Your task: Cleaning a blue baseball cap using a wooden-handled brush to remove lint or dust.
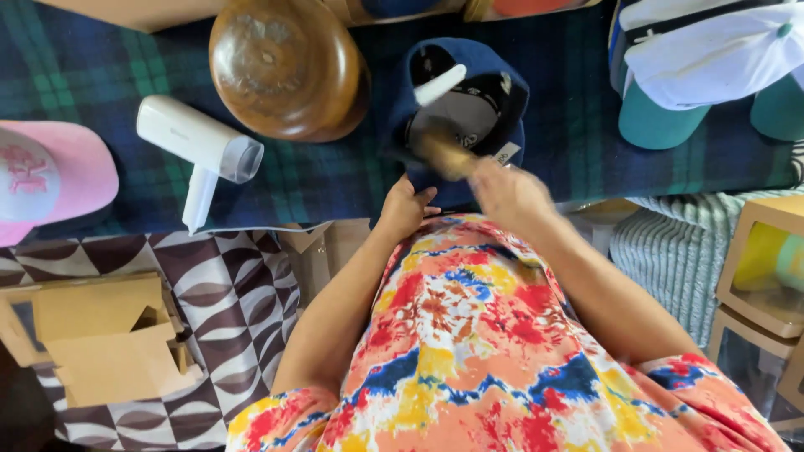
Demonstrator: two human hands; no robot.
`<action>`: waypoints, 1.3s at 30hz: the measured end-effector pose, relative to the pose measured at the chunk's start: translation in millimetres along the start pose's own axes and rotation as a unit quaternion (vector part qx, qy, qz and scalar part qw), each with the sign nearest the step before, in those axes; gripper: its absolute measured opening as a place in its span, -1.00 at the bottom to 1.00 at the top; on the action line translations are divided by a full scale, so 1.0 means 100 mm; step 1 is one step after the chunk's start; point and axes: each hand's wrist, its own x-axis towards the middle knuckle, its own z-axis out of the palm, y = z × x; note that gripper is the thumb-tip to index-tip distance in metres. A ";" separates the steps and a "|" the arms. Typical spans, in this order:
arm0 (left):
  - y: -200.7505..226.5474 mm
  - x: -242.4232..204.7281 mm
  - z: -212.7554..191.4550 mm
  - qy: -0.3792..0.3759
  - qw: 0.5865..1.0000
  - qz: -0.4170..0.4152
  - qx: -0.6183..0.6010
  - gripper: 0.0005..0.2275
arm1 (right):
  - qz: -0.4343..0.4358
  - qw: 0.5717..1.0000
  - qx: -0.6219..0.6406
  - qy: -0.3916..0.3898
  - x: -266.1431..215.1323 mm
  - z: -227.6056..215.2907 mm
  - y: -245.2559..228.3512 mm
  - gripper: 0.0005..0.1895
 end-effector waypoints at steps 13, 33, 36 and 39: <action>0.05 -0.05 0.08 0.041 0.994 0.025 0.103 -0.51 | -0.198 0.829 -0.493 0.173 -0.02 -0.18 0.57 -0.81; 0.10 -0.16 0.03 0.093 0.979 0.098 0.150 -0.80 | -0.057 0.827 -0.532 0.173 0.00 -0.25 0.63 -0.88; 0.26 -0.19 0.10 0.086 0.975 0.117 0.169 -0.78 | -0.120 0.972 -0.170 0.112 0.14 -0.11 0.14 -0.74; 0.24 -0.17 0.07 0.099 0.968 0.113 0.201 -0.82 | -0.077 0.965 -0.233 0.095 0.26 -0.03 0.51 -0.64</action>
